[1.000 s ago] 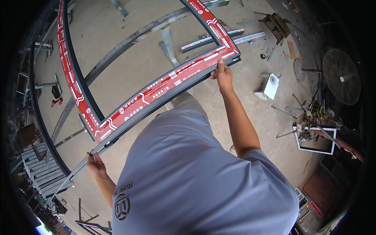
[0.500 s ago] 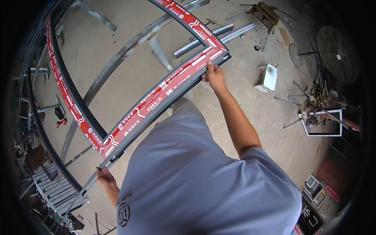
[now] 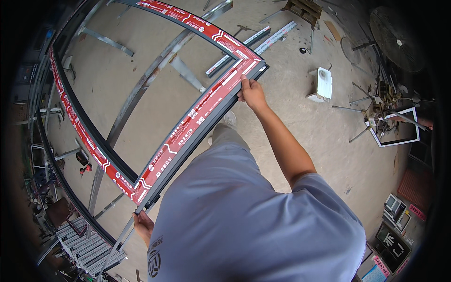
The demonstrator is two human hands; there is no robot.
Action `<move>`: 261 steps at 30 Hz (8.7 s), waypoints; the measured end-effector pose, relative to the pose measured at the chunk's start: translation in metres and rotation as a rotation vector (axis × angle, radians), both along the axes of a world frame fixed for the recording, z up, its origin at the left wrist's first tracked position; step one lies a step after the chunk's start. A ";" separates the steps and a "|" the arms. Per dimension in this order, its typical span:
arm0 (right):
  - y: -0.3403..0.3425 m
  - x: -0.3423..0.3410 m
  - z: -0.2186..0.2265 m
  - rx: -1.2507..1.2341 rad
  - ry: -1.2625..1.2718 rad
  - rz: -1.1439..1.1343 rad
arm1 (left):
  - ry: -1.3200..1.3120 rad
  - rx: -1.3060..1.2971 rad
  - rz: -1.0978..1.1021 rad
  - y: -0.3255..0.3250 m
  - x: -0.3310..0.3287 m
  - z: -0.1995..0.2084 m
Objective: The person selects and positions long metal profiles and rubber seals onto a window frame assembly jig. They align the components along the frame edges, adjust fitment, and move parts between the storage area and the workbench.
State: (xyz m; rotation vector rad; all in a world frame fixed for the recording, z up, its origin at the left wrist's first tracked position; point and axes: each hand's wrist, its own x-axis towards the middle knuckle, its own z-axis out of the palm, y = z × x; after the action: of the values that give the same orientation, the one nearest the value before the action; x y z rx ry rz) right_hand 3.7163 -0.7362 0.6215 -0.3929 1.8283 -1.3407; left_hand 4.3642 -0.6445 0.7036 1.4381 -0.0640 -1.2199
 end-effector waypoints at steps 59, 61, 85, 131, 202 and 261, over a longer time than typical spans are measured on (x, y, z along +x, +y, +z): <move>0.023 0.112 0.048 0.157 -0.302 0.198 | -1.692 -0.327 -1.469 -0.101 -0.200 0.062; 0.022 0.112 0.048 0.169 -0.296 0.197 | -1.653 -0.368 -1.477 -0.108 -0.199 0.050; 0.013 0.078 0.050 0.259 -0.221 0.283 | -1.532 -0.482 -1.468 -0.117 -0.184 0.033; 0.009 -0.062 -0.009 -0.041 -0.272 0.138 | -1.496 -0.203 -1.783 -0.160 -0.426 0.032; 0.008 -0.076 -0.003 -0.038 -0.243 0.176 | -1.629 -0.310 -1.853 -0.169 -0.421 0.020; -0.002 -0.093 0.020 0.129 -0.285 0.340 | -1.507 -0.480 -1.769 -0.167 -0.392 0.019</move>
State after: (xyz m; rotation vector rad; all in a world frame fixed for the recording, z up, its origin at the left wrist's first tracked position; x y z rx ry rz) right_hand 3.6236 -0.7383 0.6414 -0.4008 1.5216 -0.9848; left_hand 3.9721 -0.8119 0.7228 1.3245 -2.8435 -0.7536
